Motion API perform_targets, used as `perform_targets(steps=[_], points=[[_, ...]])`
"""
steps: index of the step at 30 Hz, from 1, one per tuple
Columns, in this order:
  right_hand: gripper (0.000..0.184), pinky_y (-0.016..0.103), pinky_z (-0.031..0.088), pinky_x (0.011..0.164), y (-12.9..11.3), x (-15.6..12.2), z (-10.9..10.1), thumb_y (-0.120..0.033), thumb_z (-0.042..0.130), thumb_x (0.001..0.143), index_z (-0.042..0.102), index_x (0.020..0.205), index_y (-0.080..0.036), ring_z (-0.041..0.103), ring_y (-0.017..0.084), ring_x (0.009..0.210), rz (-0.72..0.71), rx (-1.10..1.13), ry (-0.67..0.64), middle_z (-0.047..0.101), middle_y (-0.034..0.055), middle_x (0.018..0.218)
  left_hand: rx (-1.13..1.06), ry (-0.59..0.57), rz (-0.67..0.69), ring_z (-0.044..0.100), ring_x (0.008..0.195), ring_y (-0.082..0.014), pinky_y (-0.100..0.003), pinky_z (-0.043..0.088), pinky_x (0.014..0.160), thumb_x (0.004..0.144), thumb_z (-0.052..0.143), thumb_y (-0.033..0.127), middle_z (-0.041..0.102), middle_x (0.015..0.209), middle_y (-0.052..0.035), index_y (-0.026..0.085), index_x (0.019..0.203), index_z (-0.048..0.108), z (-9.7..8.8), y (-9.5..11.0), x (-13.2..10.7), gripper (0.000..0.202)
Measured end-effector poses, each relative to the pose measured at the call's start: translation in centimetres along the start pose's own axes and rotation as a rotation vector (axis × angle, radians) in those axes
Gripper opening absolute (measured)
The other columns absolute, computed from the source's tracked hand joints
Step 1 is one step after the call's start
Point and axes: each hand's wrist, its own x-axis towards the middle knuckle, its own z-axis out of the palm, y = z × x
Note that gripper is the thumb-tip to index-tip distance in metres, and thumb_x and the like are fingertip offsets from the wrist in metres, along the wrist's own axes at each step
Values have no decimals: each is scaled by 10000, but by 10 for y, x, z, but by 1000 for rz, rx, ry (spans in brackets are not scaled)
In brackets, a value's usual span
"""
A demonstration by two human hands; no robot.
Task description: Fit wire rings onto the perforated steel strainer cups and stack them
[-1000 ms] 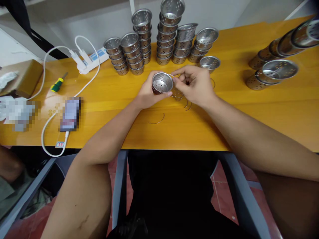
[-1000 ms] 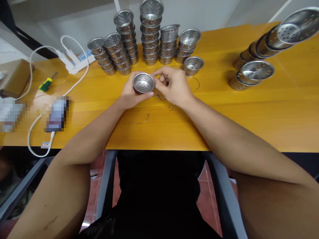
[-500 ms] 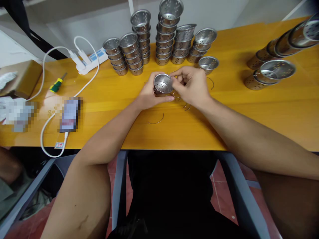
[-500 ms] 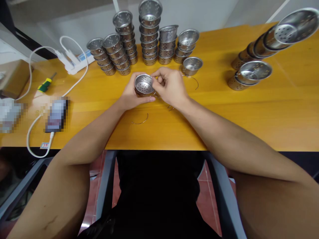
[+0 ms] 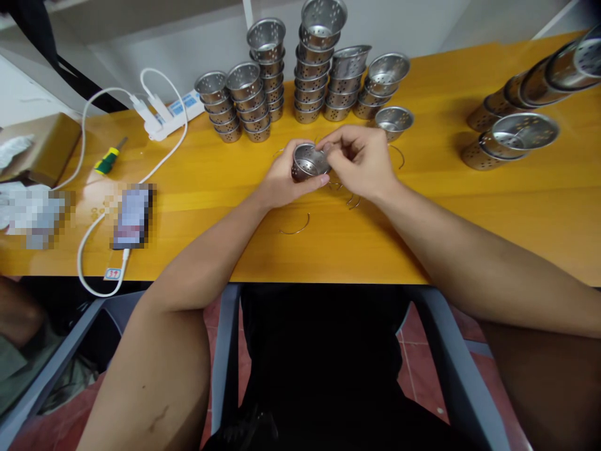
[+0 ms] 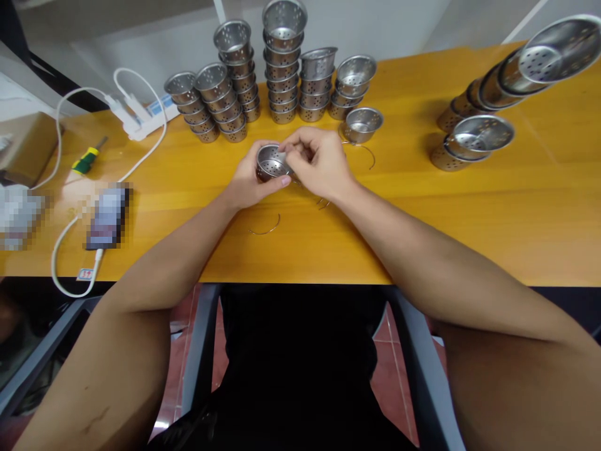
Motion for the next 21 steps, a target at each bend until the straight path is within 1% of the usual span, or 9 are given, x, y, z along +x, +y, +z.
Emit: perform_targets(steps=[2,4,6,8,10,13,17,21], points=[[513,431,620,616,-9,0,-7,-818,1071,1032,884,989,-343,699,266,752,39,76,-93,789,60,892,-51,-13,-9,873,1325,-281,-513,739,1224,1018,952,920,831,1526,-124,274,1680,619,-1,-5,0,983],[623,402,560,545,-17,-1,-14,-934,1103,954,898,1028,-350,663,235,666,94,154,-197,766,34,835,-102,-26,-31,864,1282,-259,-485,741,1187,1025,921,947,835,1492,-112,281,1670,626,-3,-9,0,973],[750,385,490,490,-22,-1,-17,-1041,1116,854,893,1018,-344,608,209,582,119,214,-274,712,9,749,-126,-33,-41,852,1309,-259,-484,730,1210,1024,899,971,828,1510,-118,280,1673,624,-5,-11,0,987],[807,382,447,467,-24,-1,-16,-1089,1113,801,859,972,-341,578,201,551,119,244,-307,690,-1,708,-124,-52,-27,842,1378,-275,-514,714,1271,1020,897,979,811,1559,-126,280,1690,611,-6,-11,0,1010],[817,384,430,461,-23,-1,-14,-1103,1100,801,818,952,-352,559,205,546,118,246,-303,677,-11,689,-110,-82,0,834,1441,-294,-561,697,1323,1022,895,977,786,1611,-129,289,1724,579,-5,-12,0,1032],[823,403,422,462,-19,-1,-10,-1123,1072,816,771,956,-370,543,224,544,123,227,-260,615,-22,653,-84,-113,38,824,1516,-323,-615,676,1370,1038,881,969,748,1676,-137,315,1799,505,-2,-16,0,1072],[843,420,404,467,-15,-1,-6,-1139,1051,821,723,960,-375,525,233,537,128,216,-206,562,-25,652,-35,-99,87,823,1561,-333,-633,692,1378,1089,845,931,724,1713,-147,324,1841,452,3,-22,0,1043],[840,410,407,470,-14,-1,-6,-1113,1069,836,716,967,-362,533,224,547,146,217,-206,584,-19,667,13,-69,118,831,1566,-334,-633,708,1373,1121,864,862,733,1705,-149,303,1822,469,3,-23,1,980]])
